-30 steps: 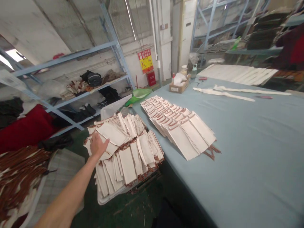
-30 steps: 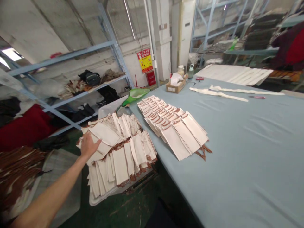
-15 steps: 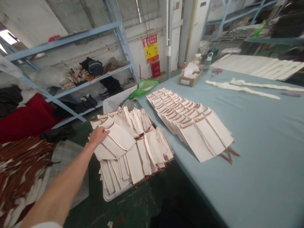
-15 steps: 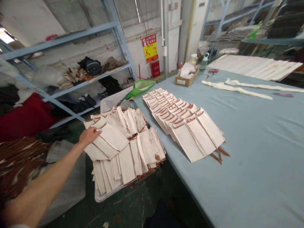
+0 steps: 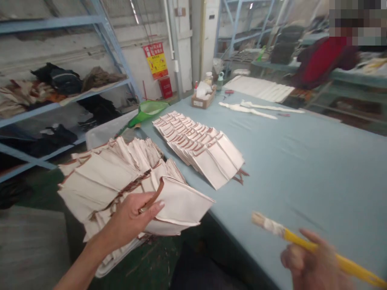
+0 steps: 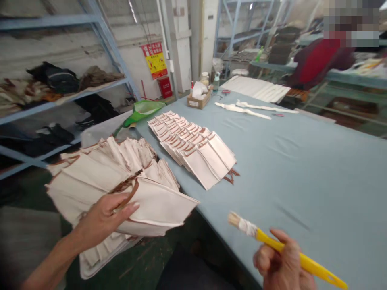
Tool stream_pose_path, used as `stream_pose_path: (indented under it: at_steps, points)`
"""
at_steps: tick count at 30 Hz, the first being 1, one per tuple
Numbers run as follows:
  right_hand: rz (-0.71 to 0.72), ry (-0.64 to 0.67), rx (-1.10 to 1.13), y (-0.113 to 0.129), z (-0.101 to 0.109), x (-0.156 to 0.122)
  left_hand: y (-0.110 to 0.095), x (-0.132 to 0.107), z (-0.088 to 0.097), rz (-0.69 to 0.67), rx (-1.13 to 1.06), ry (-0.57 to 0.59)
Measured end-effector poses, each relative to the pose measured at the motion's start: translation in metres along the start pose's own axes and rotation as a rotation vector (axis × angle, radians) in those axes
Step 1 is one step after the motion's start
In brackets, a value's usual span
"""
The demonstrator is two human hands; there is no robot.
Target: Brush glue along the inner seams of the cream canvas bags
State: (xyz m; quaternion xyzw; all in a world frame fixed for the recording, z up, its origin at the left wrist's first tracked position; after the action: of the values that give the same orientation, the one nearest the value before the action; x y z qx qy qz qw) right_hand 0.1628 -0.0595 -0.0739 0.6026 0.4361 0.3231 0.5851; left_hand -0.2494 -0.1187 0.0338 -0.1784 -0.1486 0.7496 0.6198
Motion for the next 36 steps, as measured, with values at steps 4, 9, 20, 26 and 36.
stream_pose_path:
  at_steps: [4, 9, 20, 26, 36]
  points:
    - [0.526, 0.141, -0.070, 0.081, -0.025, -0.012, -0.090, 0.008, -0.058, -0.311, -0.168, 0.132]
    - [0.742, 0.383, -0.335, 0.099, -0.031, -0.040, -0.170, 0.006, -0.108, -0.687, -0.337, 0.440]
    - [0.741, -0.457, -0.502, 0.089, 0.099, -0.102, -0.244, -0.012, -0.181, -0.985, -0.337, -0.032]
    - [0.728, -0.545, -0.571, 0.087, 0.133, -0.113, -0.270, -0.037, -0.209, -0.983, -0.442, -0.101]
    - [0.721, -0.521, -0.558, 0.083, 0.213, -0.099, -0.332, -0.080, -0.244, -0.931, -0.367, -0.239]
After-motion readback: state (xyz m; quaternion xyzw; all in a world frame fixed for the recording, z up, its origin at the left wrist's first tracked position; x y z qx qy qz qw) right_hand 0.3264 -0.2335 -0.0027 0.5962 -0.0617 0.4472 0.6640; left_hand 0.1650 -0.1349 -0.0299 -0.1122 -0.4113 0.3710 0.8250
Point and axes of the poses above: each hand's wrist, its own x-axis towards the middle knuckle, its own z-axis out of the back of the hand, y = z × x, the point moved 6 cm from there along x, towards the middle knuckle, and after that the axes turned 12 degrees about x, right-handed, at the moved point
